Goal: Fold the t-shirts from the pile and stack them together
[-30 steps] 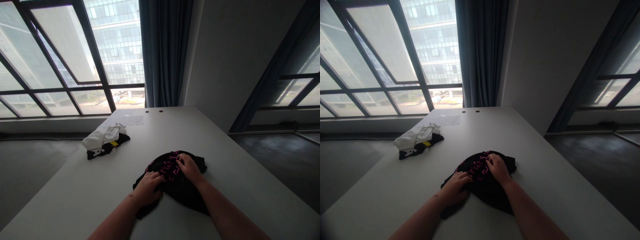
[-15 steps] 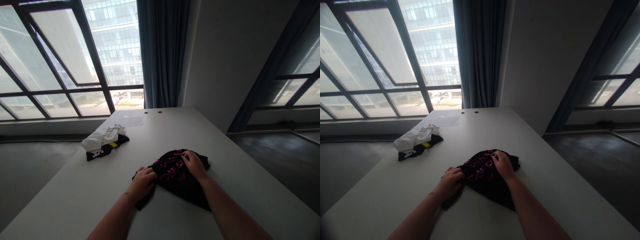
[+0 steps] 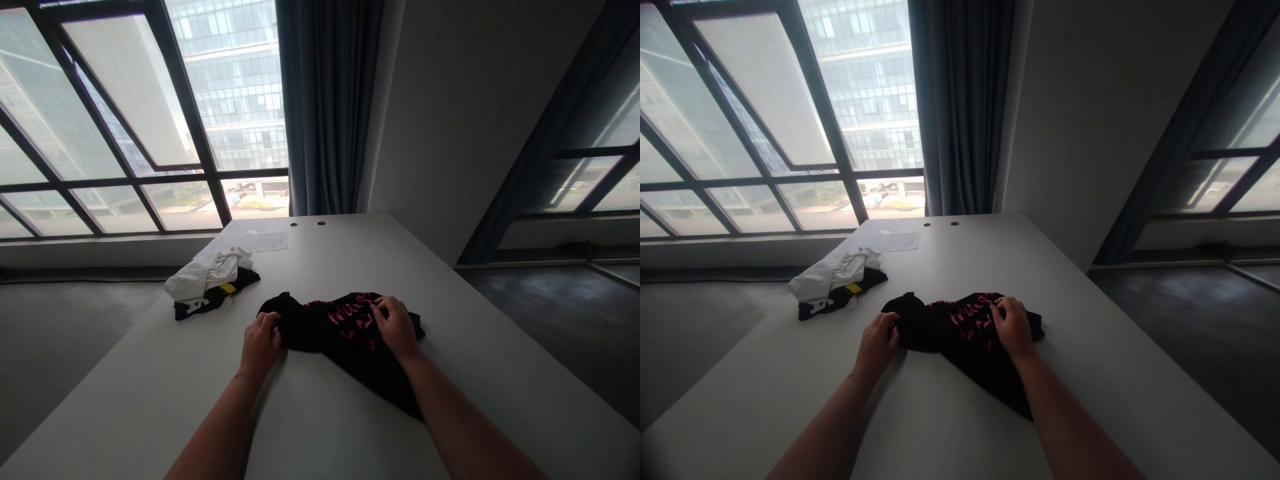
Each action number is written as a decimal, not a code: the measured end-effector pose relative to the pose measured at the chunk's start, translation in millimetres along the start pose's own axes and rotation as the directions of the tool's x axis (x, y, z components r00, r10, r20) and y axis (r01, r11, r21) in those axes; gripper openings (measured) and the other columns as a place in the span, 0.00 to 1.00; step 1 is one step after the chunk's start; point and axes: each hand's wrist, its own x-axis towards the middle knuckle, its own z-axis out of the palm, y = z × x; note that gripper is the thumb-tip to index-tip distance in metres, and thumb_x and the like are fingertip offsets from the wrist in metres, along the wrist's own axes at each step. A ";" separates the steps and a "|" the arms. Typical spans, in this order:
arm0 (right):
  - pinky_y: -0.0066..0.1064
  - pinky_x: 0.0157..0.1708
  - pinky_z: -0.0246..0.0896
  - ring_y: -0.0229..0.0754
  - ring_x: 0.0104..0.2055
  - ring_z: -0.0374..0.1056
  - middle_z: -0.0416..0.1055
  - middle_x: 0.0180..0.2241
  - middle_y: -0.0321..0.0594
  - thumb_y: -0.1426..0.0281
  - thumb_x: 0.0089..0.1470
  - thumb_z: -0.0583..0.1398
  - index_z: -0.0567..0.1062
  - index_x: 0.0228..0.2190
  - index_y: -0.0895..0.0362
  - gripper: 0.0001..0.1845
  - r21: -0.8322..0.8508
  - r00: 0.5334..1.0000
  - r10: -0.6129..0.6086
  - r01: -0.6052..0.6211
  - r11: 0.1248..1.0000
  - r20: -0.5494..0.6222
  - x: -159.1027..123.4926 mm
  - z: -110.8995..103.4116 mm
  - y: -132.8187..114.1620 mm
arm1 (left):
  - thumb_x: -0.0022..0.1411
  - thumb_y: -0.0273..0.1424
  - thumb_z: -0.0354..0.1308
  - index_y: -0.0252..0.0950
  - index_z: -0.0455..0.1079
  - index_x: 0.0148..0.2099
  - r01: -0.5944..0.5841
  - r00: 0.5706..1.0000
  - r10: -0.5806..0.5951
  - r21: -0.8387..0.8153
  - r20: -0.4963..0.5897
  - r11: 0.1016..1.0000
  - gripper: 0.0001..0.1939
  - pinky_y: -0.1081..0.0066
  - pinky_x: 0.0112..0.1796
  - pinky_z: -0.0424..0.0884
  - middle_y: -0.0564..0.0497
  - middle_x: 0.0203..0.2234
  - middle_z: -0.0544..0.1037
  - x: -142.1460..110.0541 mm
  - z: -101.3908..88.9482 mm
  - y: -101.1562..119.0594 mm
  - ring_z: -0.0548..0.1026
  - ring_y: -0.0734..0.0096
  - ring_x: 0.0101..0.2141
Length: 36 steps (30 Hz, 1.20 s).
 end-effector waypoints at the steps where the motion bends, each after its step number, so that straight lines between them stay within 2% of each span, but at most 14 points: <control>1: 0.47 0.50 0.64 0.52 0.43 0.69 0.76 0.38 0.46 0.62 0.63 0.58 0.65 0.29 0.50 0.11 -0.004 1.000 -0.010 0.010 1.000 0.003 0.3 -0.1 -0.3 | 0.63 0.27 0.54 0.41 0.70 0.56 0.026 1.000 -0.026 -0.009 -0.001 1.000 0.19 0.57 0.51 0.70 0.45 0.45 0.77 0.4 3.7 -2.7 0.76 0.56 0.47; 4: 0.49 0.53 0.64 0.53 0.47 0.70 0.75 0.41 0.47 0.64 0.62 0.58 0.69 0.31 0.51 0.08 -0.011 0.997 -0.044 0.045 0.999 0.058 -0.7 1.3 -2.2 | 0.64 0.34 0.60 0.41 0.61 0.69 0.092 0.994 -0.093 0.020 0.051 0.996 0.32 0.53 0.57 0.68 0.41 0.58 0.72 -0.7 15.2 -6.7 0.71 0.50 0.58; 6: 0.50 0.58 0.62 0.54 0.54 0.69 0.75 0.48 0.49 0.63 0.63 0.57 0.74 0.38 0.52 0.07 -0.002 0.990 -0.063 0.064 0.998 0.128 -3.4 4.5 -3.2 | 0.63 0.36 0.62 0.42 0.54 0.74 0.135 0.985 -0.143 0.081 0.098 0.988 0.40 0.48 0.60 0.64 0.37 0.65 0.66 -2.6 21.8 -7.5 0.65 0.45 0.64; 9: 0.52 0.65 0.57 0.53 0.63 0.65 0.72 0.58 0.49 0.61 0.65 0.55 0.75 0.53 0.53 0.19 0.025 0.956 -0.063 0.058 0.998 0.286 -8.6 11.2 -3.4 | 0.63 0.36 0.63 0.43 0.49 0.76 0.147 0.977 -0.165 0.130 0.136 0.980 0.45 0.45 0.63 0.58 0.36 0.70 0.60 -4.9 28.4 -9.0 0.58 0.42 0.69; 11: 0.54 0.67 0.54 0.52 0.63 0.66 0.73 0.59 0.47 0.60 0.66 0.54 0.74 0.56 0.52 0.22 0.026 0.923 -0.054 0.048 0.999 0.380 -10.6 14.1 -3.2 | 0.63 0.35 0.63 0.45 0.48 0.77 0.130 0.972 -0.151 0.121 0.182 0.984 0.46 0.46 0.64 0.57 0.37 0.70 0.60 -5.4 30.4 -10.4 0.59 0.43 0.69; 14: 0.55 0.68 0.52 0.53 0.61 0.69 0.76 0.57 0.47 0.58 0.67 0.54 0.76 0.56 0.52 0.22 0.012 0.901 -0.041 0.040 0.999 0.432 -9.5 13.2 -4.7 | 0.63 0.34 0.61 0.45 0.48 0.77 0.129 0.954 -0.153 0.109 0.257 0.986 0.44 0.48 0.63 0.59 0.39 0.67 0.66 -4.7 30.1 -10.9 0.65 0.45 0.65; 16: 0.53 0.66 0.55 0.53 0.59 0.71 0.78 0.53 0.47 0.57 0.66 0.55 0.77 0.54 0.54 0.22 -0.002 0.898 -0.025 0.028 1.000 0.439 -7.0 9.6 -8.2 | 0.64 0.34 0.60 0.44 0.48 0.77 0.128 0.948 -0.152 0.102 0.279 0.987 0.43 0.50 0.63 0.59 0.40 0.65 0.68 -4.1 28.9 -10.1 0.67 0.46 0.64; 20: 0.42 0.52 0.68 0.51 0.48 0.77 0.81 0.44 0.46 0.56 0.67 0.53 0.79 0.51 0.55 0.22 -0.048 0.875 0.025 -0.002 0.999 0.484 -4.6 1.8 -23.9 | 0.64 0.33 0.59 0.41 0.48 0.77 0.112 0.950 -0.127 0.070 0.284 0.991 0.43 0.52 0.63 0.57 0.41 0.64 0.70 -4.0 28.2 -8.8 0.67 0.49 0.63; 24: 0.38 0.43 0.68 0.52 0.43 0.79 0.83 0.41 0.46 0.58 0.67 0.53 0.79 0.53 0.54 0.22 -0.156 0.823 0.005 0.102 0.983 0.568 -9.0 0.8 -47.4 | 0.63 0.31 0.59 0.40 0.48 0.77 0.107 0.959 -0.113 0.037 0.260 0.994 0.43 0.53 0.61 0.59 0.40 0.61 0.73 -4.8 30.3 -9.3 0.69 0.50 0.60; 27: 0.36 0.38 0.66 0.52 0.39 0.79 0.83 0.38 0.47 0.59 0.67 0.54 0.79 0.54 0.53 0.22 -0.245 0.804 0.014 0.165 0.955 0.594 -12.9 2.8 -61.4 | 0.62 0.30 0.59 0.39 0.47 0.77 0.105 0.964 -0.102 0.004 0.245 0.995 0.45 0.55 0.60 0.62 0.40 0.58 0.76 -4.9 31.3 -9.1 0.72 0.51 0.58; 30: 0.35 0.35 0.64 0.52 0.37 0.79 0.82 0.35 0.47 0.59 0.66 0.56 0.80 0.51 0.52 0.19 -0.311 0.807 0.060 0.157 0.937 0.587 -14.8 4.5 -66.2 | 0.62 0.30 0.59 0.39 0.45 0.78 0.108 0.963 -0.102 -0.012 0.248 0.994 0.46 0.55 0.59 0.63 0.40 0.57 0.77 -4.7 31.2 -7.8 0.72 0.51 0.57; 34: 0.37 0.37 0.66 0.52 0.38 0.79 0.82 0.35 0.46 0.59 0.67 0.56 0.81 0.48 0.50 0.17 -0.372 0.831 0.135 0.092 0.924 0.540 -15.5 5.8 -62.9 | 0.63 0.30 0.58 0.40 0.47 0.77 0.090 0.960 -0.089 0.008 0.267 0.996 0.44 0.54 0.59 0.63 0.41 0.56 0.77 -4.7 29.4 -5.1 0.72 0.51 0.57; 36: 0.40 0.41 0.69 0.53 0.40 0.78 0.81 0.36 0.47 0.63 0.67 0.56 0.82 0.45 0.52 0.15 -0.343 0.847 0.097 0.105 0.933 0.522 -16.0 6.5 -62.9 | 0.64 0.30 0.57 0.41 0.48 0.77 0.077 0.956 -0.082 0.029 0.283 0.997 0.42 0.54 0.58 0.63 0.41 0.56 0.76 -4.6 28.1 -3.8 0.72 0.50 0.56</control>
